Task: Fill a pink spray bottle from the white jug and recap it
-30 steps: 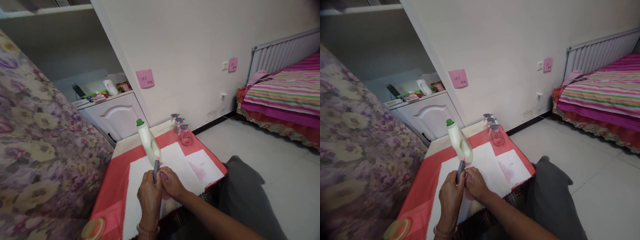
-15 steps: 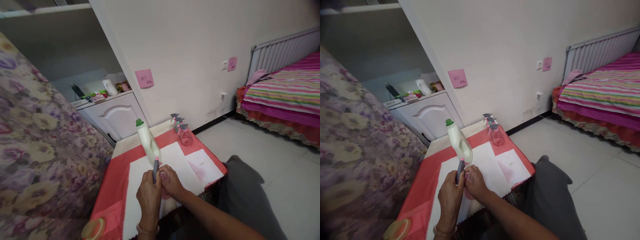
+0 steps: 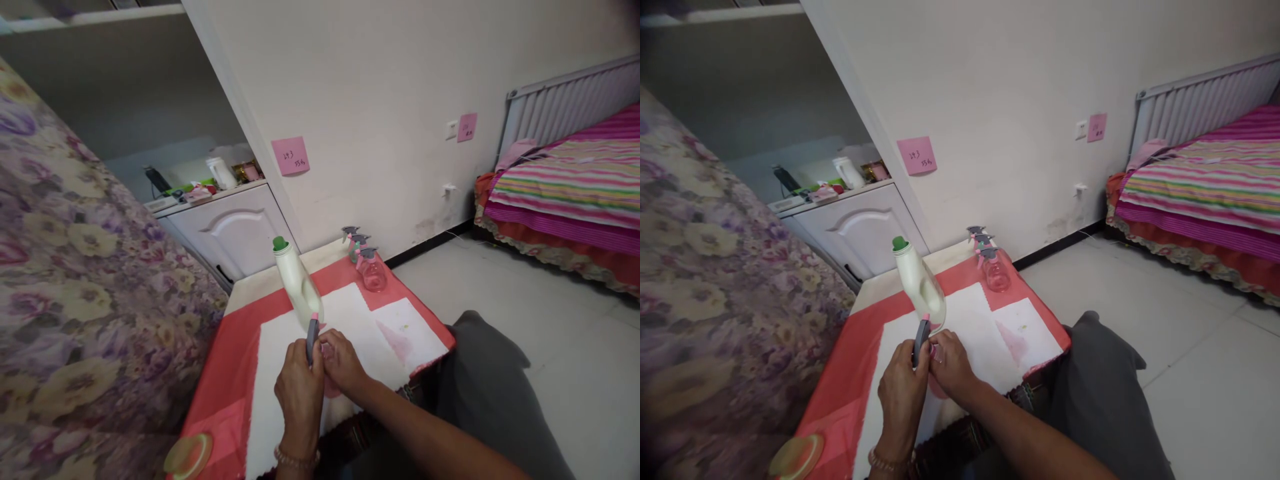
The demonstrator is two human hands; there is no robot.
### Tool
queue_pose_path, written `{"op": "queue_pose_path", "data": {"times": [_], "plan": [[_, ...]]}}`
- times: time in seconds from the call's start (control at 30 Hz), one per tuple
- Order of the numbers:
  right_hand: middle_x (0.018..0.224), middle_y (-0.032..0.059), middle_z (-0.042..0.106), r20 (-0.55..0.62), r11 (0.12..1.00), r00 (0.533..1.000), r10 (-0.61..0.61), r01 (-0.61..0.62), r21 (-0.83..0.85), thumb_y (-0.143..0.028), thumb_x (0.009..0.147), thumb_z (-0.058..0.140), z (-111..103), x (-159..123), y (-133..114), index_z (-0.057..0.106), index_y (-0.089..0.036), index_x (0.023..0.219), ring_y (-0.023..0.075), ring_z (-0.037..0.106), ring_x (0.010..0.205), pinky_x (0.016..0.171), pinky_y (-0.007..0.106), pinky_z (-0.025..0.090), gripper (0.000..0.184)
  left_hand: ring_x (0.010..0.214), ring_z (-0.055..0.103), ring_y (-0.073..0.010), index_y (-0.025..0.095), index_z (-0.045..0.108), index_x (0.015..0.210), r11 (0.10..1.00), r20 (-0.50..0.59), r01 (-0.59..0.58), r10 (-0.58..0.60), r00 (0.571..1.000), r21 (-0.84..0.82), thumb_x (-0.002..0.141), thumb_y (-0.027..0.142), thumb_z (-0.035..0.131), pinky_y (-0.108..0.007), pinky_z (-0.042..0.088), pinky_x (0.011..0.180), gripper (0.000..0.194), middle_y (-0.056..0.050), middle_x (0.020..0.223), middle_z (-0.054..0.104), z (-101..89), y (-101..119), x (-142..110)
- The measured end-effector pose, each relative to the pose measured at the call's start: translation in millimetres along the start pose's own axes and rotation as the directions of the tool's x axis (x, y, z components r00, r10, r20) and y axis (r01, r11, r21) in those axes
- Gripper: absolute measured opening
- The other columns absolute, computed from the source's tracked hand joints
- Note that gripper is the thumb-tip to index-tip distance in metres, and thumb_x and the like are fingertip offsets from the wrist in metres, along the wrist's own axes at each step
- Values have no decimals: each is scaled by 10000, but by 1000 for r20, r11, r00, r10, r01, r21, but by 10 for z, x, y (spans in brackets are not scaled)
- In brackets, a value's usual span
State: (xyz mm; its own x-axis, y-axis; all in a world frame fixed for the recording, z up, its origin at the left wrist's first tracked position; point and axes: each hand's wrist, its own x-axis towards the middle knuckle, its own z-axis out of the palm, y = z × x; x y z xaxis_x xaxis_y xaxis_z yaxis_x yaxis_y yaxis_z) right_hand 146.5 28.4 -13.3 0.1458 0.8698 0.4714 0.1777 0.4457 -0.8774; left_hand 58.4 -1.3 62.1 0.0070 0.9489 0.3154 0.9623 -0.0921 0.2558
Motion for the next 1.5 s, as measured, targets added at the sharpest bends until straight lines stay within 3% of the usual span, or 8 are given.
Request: {"op": "queue_pose_path", "data": {"times": [0.5, 0.57, 0.7, 0.8, 0.97, 1.07, 1.27, 1.5], "plan": [[867, 22, 629, -34, 999, 998, 45, -46, -29, -147, 753, 597, 37, -20, 35, 600, -211, 835, 202, 582, 863, 812, 351, 466, 104, 723, 588, -174, 225, 530, 872, 1000, 2, -3, 3, 1000, -10, 961, 394, 360, -256, 307, 574, 256, -18, 846, 626, -10, 1, -29], [966, 39, 644, -20, 998, 998, 64, -64, -23, -147, 713, 645, 11, -67, 70, 607, -210, 945, 214, 594, 938, 862, 369, 478, 243, 744, 598, -177, 229, 546, 896, 998, 6, 4, -4, 1000, -58, 960, 405, 359, -259, 331, 591, 265, -19, 857, 639, -4, -10, -34], [1169, 88, 617, 39, 993, 993, 114, -113, -19, -178, 529, 820, -64, -243, 231, 533, -203, 1204, 272, 586, 1087, 972, 445, 471, 734, 937, 622, -218, 239, 590, 1066, 957, 54, 18, -2, 999, -291, 944, 447, 387, -308, 423, 762, 315, -43, 1014, 676, 35, -91, -27], [1234, 113, 590, 80, 988, 985, 154, -152, -24, -150, 427, 870, -102, -360, 372, 499, -200, 1261, 307, 567, 1148, 1011, 486, 456, 915, 1082, 596, -227, 249, 579, 1210, 853, 90, 19, 32, 995, -521, 943, 463, 374, -348, 430, 916, 399, -57, 1161, 668, 63, -184, -28], [1266, 118, 571, 104, 983, 977, 184, -182, -28, -111, 425, 850, -100, -425, 491, 463, -208, 1296, 319, 547, 1193, 1049, 497, 427, 957, 1201, 552, -222, 224, 583, 1258, 609, 183, 145, 1, 983, -780, 938, 504, 378, -372, 359, 1081, 472, -63, 1306, 626, 23, -265, -10], [1268, 121, 560, 124, 983, 976, 181, -180, -25, -112, 449, 835, -91, -432, 516, 443, -201, 1300, 310, 544, 1193, 1050, 474, 431, 941, 1254, 522, -245, 205, 587, 1257, 488, 231, 206, -10, 973, -848, 916, 511, 436, -409, 319, 1122, 482, -78, 1336, 611, -2, -262, 36], [1203, 118, 576, 127, 994, 986, 107, -108, 3, -109, 487, 789, -87, -447, 558, 443, -191, 1272, 303, 578, 1131, 1011, 456, 473, 861, 1186, 559, -260, 204, 532, 1324, 202, 297, 268, 130, 946, -942, 914, 422, 480, -421, 354, 1070, 467, -112, 1333, 606, 114, -267, 107], [1209, 113, 568, 126, 996, 988, 84, -85, 0, -91, 495, 761, -68, -476, 621, 430, -225, 1284, 314, 574, 1140, 1009, 482, 476, 866, 1069, 596, -227, 173, 598, 1243, -31, 317, 319, 49, 947, -947, 826, 417, 639, -335, 400, 966, 485, -121, 1255, 652, 211, -237, 75]]}}
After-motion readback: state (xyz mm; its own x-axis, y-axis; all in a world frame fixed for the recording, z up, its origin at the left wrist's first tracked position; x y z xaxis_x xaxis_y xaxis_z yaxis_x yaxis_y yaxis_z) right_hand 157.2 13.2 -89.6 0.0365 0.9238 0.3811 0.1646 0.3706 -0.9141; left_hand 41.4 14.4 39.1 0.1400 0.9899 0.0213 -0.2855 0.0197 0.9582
